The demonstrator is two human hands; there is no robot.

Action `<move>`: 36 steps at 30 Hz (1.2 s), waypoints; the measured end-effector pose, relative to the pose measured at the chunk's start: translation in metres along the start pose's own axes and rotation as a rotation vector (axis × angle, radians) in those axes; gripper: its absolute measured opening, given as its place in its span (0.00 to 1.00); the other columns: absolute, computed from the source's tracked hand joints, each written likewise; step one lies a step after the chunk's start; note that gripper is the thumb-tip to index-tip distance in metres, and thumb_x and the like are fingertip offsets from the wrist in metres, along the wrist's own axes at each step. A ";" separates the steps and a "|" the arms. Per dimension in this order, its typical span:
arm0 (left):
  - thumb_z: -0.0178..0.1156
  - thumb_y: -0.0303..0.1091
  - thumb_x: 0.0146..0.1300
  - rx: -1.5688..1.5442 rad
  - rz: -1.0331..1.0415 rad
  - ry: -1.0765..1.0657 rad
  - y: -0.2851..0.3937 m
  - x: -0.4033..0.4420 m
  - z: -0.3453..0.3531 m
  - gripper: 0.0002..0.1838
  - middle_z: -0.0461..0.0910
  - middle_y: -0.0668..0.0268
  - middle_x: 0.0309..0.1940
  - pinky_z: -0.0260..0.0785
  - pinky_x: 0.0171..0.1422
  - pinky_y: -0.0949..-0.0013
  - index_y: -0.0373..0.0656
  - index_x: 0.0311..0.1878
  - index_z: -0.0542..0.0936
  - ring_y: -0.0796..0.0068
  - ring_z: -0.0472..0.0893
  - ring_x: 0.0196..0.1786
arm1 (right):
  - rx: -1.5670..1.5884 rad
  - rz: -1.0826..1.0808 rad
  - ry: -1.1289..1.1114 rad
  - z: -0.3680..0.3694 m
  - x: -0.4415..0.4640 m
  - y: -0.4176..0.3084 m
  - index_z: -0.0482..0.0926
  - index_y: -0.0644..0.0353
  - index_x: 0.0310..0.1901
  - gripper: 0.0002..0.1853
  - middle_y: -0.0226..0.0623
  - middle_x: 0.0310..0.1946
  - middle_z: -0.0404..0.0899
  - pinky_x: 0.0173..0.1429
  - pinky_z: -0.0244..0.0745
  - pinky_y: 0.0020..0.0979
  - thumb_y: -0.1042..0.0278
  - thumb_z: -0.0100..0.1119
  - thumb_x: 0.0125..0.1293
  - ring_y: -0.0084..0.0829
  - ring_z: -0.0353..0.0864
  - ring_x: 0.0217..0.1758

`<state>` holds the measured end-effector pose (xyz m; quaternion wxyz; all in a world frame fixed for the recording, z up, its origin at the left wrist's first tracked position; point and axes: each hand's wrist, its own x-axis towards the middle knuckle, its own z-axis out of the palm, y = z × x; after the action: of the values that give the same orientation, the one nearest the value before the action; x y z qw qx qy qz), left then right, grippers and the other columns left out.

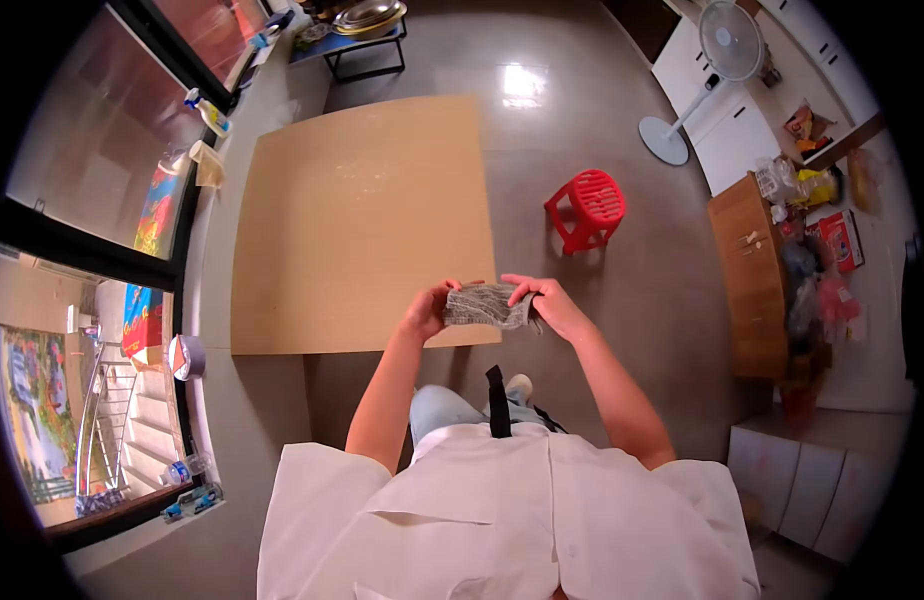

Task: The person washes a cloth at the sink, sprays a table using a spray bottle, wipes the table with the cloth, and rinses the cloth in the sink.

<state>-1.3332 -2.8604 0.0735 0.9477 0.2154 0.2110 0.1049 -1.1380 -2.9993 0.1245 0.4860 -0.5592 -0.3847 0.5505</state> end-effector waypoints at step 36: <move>0.51 0.41 0.61 -0.065 0.018 0.559 0.129 0.258 0.021 0.13 0.76 0.67 0.39 0.72 0.45 0.66 0.44 0.44 0.73 0.74 0.76 0.41 | 0.429 0.546 -0.363 -0.230 0.316 -0.065 0.71 0.65 0.48 0.24 0.37 0.41 0.74 0.51 0.67 0.32 0.53 0.41 0.60 0.31 0.73 0.44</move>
<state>-1.1084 -2.6785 0.0574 0.8582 0.1495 0.4588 0.1752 -0.8723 -2.7070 0.0927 0.3515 -0.4205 -0.1777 0.8173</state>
